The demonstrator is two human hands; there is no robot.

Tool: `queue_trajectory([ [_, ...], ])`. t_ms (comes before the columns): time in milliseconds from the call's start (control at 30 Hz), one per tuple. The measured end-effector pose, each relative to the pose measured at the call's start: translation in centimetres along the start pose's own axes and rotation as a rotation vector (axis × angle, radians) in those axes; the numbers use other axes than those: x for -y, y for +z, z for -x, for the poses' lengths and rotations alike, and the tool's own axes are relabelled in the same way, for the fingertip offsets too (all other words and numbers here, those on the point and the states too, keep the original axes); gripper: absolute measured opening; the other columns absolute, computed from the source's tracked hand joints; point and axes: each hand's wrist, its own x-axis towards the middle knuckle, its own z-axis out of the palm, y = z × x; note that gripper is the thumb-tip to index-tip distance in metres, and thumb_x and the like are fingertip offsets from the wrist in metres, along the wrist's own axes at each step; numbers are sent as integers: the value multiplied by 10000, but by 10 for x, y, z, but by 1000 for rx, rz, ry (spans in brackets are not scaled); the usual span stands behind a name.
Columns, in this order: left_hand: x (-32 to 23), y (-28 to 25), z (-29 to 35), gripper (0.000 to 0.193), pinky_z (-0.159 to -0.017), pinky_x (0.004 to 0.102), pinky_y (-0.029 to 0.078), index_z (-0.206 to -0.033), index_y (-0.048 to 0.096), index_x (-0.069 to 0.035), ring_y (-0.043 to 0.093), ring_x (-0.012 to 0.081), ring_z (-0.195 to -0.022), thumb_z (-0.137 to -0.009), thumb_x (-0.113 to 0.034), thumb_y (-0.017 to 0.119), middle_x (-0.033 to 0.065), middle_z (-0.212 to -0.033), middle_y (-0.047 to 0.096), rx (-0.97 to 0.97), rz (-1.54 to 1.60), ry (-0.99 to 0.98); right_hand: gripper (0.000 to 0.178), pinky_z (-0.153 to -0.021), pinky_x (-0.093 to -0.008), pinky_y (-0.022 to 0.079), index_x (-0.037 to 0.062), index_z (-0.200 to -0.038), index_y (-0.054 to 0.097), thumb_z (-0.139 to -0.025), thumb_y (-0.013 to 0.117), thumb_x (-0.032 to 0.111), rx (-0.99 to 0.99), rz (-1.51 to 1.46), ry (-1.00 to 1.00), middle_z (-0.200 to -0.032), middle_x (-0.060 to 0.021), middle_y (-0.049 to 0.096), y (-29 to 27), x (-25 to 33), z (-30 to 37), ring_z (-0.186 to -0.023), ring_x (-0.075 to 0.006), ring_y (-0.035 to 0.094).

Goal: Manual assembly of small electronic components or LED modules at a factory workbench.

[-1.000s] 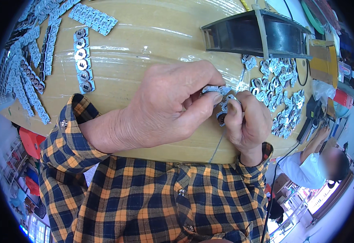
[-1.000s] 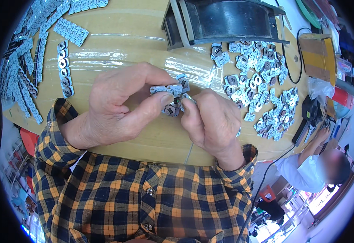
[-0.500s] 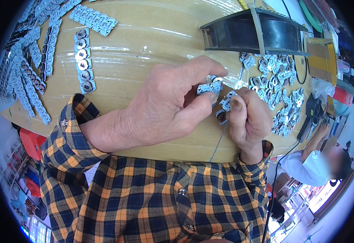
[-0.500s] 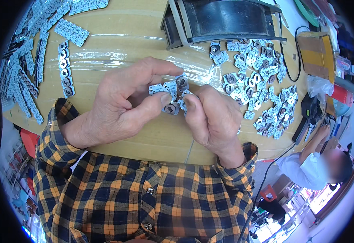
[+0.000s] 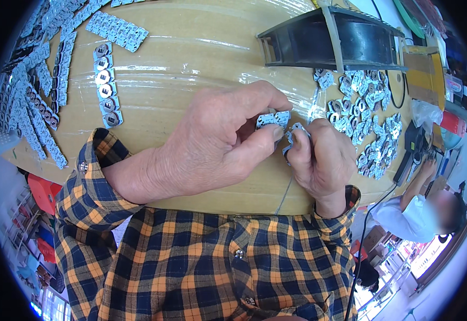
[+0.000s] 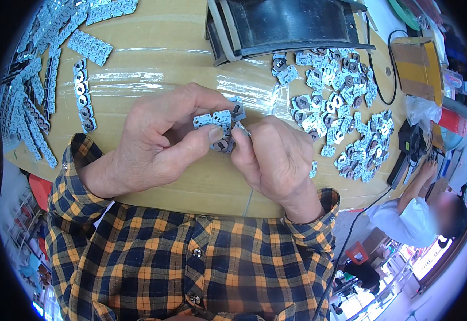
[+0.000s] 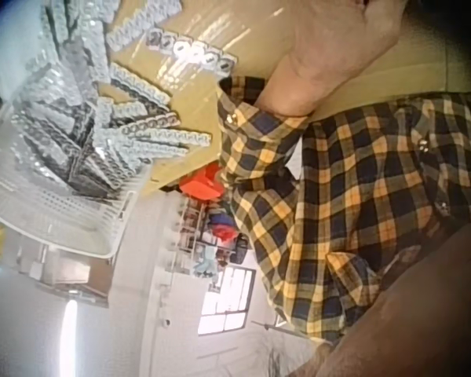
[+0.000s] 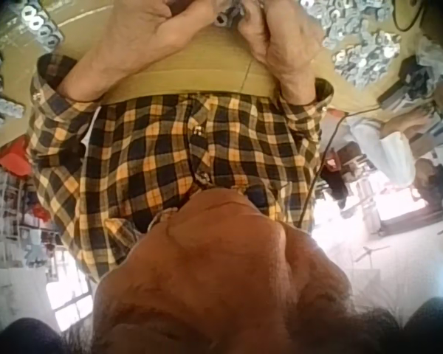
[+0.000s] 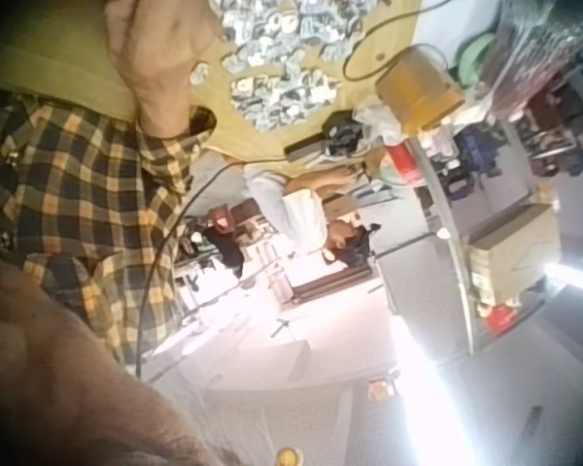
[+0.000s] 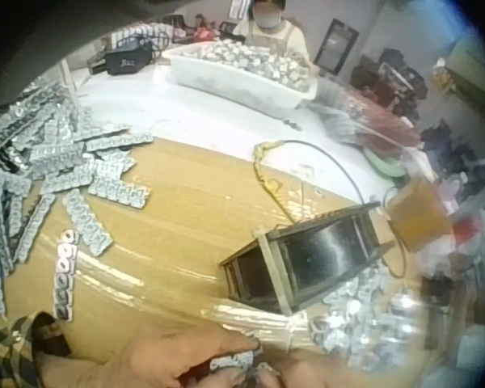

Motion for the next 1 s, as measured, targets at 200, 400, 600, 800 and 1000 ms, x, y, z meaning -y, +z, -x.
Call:
queue_trajectory([
  [200,-5,-3,-2,251,-474,183,367,-1106,627,26,515,18,-575,-858,35,590,31,-825,636,46,18,-33,194,-421,-349,362,-3,-733,521,-793,705,18,5,66,-1,-607,-98,480,-1,-3,1,-459,-239,474],
  [400,9,4,-3,248,-480,172,389,-1125,639,12,535,21,-583,-885,36,579,41,-879,662,-1,49,140,151,-438,-334,376,2,-742,554,-822,677,37,0,-98,165,-597,-91,500,-3,1,0,-463,-244,489],
  [600,-2,1,3,201,-467,162,389,-1117,628,12,545,11,-595,-921,-20,595,24,-842,648,54,242,-77,170,-451,-270,394,-2,-750,581,-899,613,74,46,-408,434,-586,-53,542,-8,9,-2,-456,-138,514],
  [800,-4,-1,0,173,-460,159,393,-1088,627,16,531,13,-566,-931,-50,597,14,-791,635,65,240,-102,235,-434,-213,375,-5,-794,587,-984,523,117,40,-753,652,-594,15,538,-11,6,2,-466,-42,481],
  [1000,-8,-2,-3,107,-445,164,412,-978,639,11,530,17,-546,-931,-77,600,11,-737,618,99,385,-259,247,-440,-196,356,-6,-815,597,-998,515,138,88,-854,700,-595,21,532,-10,6,1,-479,-28,471],
])
